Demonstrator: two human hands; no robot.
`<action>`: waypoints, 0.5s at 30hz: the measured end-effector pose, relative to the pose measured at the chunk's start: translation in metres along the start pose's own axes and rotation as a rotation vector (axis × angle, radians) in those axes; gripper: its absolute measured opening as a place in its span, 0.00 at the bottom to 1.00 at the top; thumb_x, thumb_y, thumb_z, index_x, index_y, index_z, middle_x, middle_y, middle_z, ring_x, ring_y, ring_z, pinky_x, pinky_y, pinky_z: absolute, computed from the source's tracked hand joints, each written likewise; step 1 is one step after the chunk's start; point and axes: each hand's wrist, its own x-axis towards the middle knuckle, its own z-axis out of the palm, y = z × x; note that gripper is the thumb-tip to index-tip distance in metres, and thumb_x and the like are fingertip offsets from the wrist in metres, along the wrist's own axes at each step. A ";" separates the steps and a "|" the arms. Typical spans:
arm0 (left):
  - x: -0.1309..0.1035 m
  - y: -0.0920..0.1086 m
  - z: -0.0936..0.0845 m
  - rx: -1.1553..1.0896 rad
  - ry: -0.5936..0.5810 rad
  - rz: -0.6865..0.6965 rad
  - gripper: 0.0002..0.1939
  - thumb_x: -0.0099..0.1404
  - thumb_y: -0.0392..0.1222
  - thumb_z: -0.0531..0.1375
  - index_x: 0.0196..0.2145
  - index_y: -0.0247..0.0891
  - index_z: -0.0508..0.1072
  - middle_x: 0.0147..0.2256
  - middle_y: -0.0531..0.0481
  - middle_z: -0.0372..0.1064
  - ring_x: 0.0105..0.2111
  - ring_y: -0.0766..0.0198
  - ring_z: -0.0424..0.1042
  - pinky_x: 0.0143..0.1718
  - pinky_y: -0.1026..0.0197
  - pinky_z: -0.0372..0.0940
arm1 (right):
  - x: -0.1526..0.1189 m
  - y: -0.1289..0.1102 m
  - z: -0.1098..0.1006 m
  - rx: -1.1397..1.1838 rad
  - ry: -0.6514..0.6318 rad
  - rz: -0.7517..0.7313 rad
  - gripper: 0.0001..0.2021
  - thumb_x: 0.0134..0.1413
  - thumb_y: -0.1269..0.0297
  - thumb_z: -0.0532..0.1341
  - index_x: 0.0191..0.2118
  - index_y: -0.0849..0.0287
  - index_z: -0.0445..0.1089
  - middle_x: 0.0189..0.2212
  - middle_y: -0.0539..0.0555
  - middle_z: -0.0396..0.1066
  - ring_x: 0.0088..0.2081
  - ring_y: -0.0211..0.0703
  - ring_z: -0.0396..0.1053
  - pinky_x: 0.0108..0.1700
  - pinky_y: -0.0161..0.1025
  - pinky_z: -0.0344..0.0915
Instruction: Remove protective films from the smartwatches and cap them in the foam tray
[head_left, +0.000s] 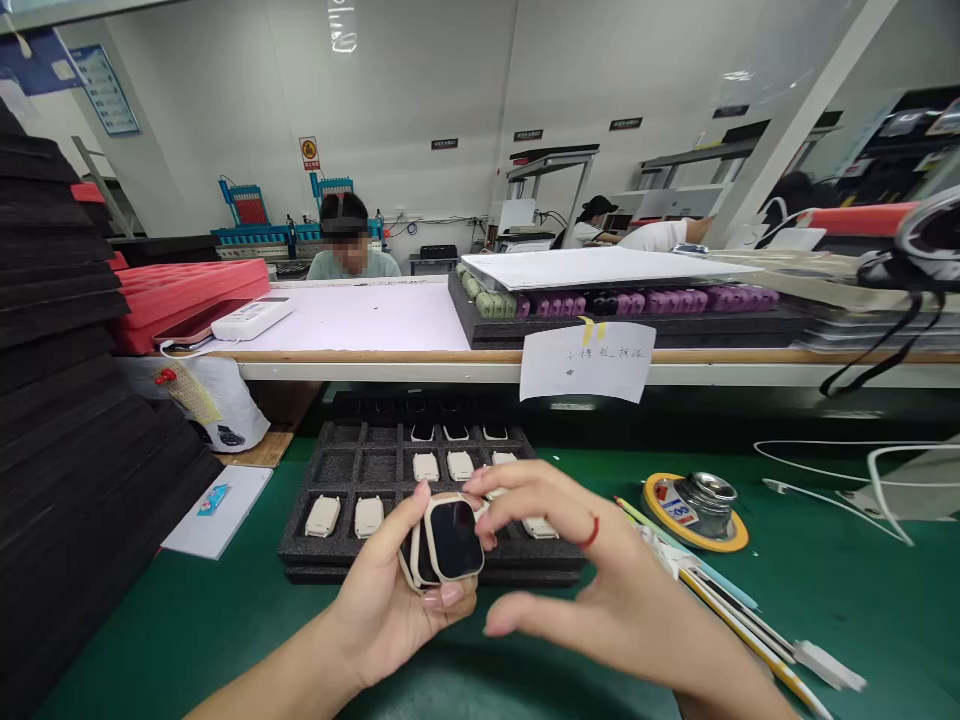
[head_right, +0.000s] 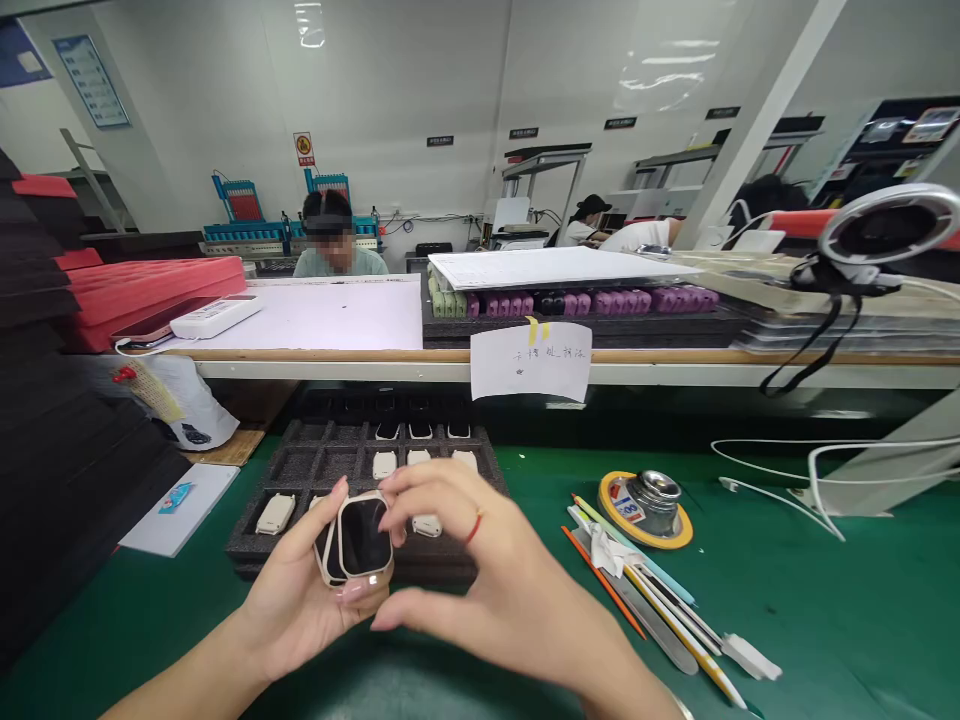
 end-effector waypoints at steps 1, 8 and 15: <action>0.001 -0.002 -0.001 -0.002 0.005 -0.010 0.21 0.65 0.55 0.61 0.35 0.30 0.76 0.23 0.49 0.69 0.16 0.73 0.61 0.21 0.70 0.56 | -0.001 -0.007 0.003 0.009 -0.016 -0.020 0.14 0.50 0.60 0.72 0.41 0.53 0.70 0.50 0.56 0.72 0.52 0.48 0.71 0.52 0.42 0.70; 0.003 -0.008 -0.003 -0.034 -0.014 -0.013 0.19 0.64 0.53 0.63 0.28 0.31 0.74 0.22 0.51 0.68 0.16 0.74 0.61 0.20 0.71 0.51 | 0.000 -0.009 0.020 0.102 0.124 -0.052 0.04 0.57 0.72 0.64 0.34 0.56 0.71 0.42 0.55 0.74 0.42 0.43 0.74 0.43 0.38 0.71; -0.004 -0.006 0.000 0.097 -0.090 -0.020 0.20 0.64 0.54 0.61 0.36 0.30 0.77 0.30 0.44 0.75 0.15 0.76 0.59 0.20 0.69 0.48 | 0.001 0.001 0.013 0.404 0.633 0.127 0.07 0.63 0.65 0.62 0.32 0.54 0.71 0.25 0.49 0.74 0.30 0.41 0.75 0.37 0.39 0.76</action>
